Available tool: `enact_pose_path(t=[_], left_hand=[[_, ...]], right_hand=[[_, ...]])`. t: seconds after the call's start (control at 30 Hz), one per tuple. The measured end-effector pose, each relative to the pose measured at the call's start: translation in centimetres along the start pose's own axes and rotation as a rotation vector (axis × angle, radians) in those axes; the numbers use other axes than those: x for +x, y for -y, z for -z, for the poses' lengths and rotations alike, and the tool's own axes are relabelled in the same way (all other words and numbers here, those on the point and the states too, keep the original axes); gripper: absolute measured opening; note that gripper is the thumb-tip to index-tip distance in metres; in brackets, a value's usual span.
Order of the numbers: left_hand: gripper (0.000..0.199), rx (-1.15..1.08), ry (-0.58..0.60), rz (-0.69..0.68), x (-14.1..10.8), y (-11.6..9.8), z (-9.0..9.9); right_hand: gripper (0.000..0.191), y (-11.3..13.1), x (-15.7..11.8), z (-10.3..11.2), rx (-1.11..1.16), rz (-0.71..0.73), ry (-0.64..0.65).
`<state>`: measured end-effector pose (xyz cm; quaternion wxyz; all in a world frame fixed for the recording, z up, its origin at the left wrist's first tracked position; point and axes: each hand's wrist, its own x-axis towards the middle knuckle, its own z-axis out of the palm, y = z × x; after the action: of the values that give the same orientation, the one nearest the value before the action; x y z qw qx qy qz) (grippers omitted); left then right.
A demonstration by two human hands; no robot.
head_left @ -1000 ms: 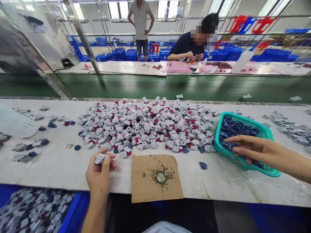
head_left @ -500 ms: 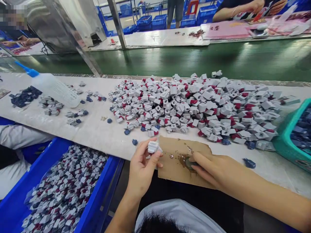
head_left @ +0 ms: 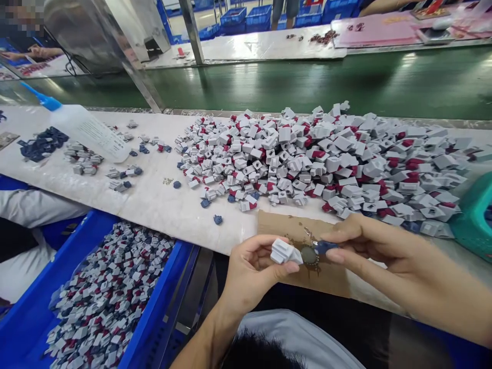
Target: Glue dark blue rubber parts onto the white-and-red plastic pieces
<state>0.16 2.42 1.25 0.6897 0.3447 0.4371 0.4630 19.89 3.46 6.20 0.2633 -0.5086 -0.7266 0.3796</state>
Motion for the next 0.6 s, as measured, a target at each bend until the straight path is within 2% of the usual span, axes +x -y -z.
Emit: enact_pose_path(t=[0.17,0.47,0.6], left_hand=[[0.028,-0.012,0.046,-0.024,-0.4,-0.2,-0.8],[0.028,0.082,0.064,-0.137,-0.7,0.1,-1.2],[0.026,0.125,0.057,-0.156,-0.6,0.9,-1.4]], right_hand=[[0.029,1.1,0.0,-0.5,0.098,-0.05,0.089],[0.02,0.7,0.2,0.0,0.109,0.088,0.209],[0.019,-0.3,0.1,-0.2,0.096,0.122,0.212]])
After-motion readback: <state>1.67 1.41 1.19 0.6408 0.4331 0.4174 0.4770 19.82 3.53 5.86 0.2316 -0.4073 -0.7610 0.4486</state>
